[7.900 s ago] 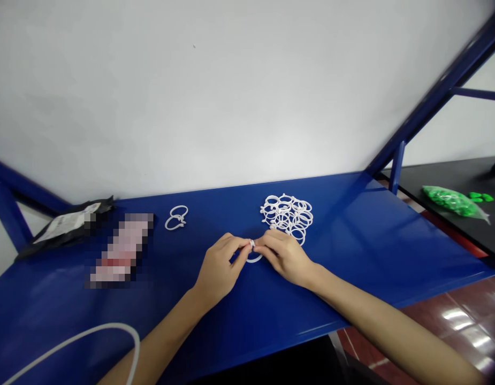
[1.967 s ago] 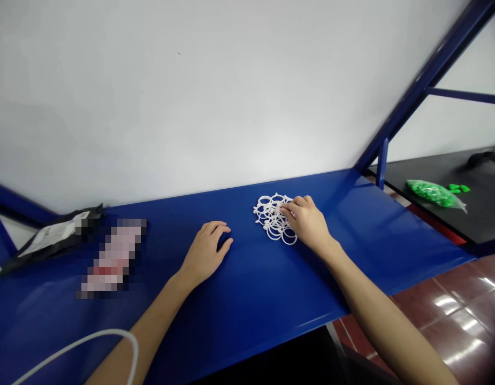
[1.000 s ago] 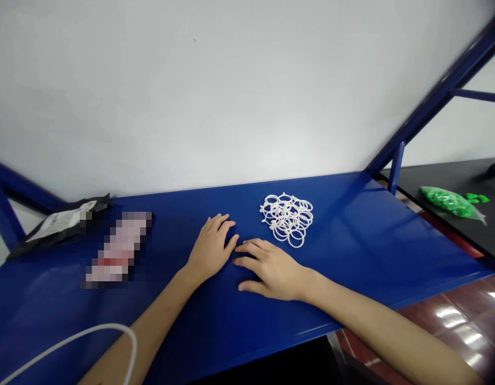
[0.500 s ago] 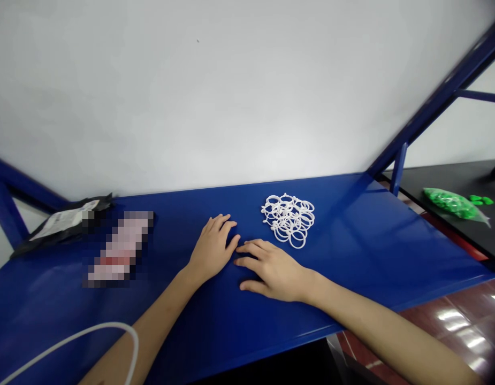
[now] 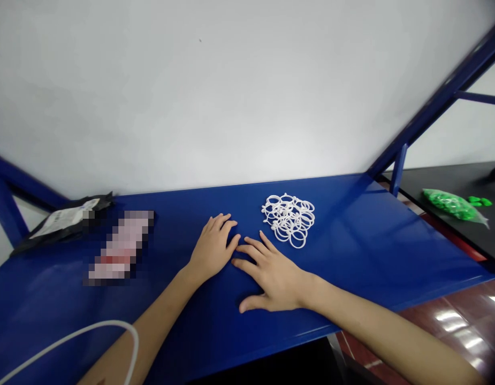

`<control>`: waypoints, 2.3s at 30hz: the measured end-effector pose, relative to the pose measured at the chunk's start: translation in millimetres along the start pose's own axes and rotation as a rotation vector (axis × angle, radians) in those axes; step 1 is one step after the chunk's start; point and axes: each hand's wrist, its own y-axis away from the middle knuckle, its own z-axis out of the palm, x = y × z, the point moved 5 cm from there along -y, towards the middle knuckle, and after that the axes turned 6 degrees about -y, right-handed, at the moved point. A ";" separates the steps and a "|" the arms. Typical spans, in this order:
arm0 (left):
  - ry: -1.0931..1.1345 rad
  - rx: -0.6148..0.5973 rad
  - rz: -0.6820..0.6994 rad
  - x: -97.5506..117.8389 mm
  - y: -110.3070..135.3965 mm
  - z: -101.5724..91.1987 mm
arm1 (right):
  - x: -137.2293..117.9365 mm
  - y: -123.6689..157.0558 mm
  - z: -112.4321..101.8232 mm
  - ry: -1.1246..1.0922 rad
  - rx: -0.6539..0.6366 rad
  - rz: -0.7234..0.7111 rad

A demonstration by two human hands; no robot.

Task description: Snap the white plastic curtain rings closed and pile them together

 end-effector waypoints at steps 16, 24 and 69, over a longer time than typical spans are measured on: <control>0.006 0.022 0.000 1.3 0.4 -1.3 | -1.2 -0.6 -0.2 0.024 -0.005 -0.018; -0.024 0.008 0.009 1.5 0.8 -0.9 | -0.2 -0.8 -0.4 0.016 -0.007 -0.019; -0.137 -0.058 0.064 7.9 5.8 8.5 | 5.2 -2.4 -6.3 -0.070 0.027 0.016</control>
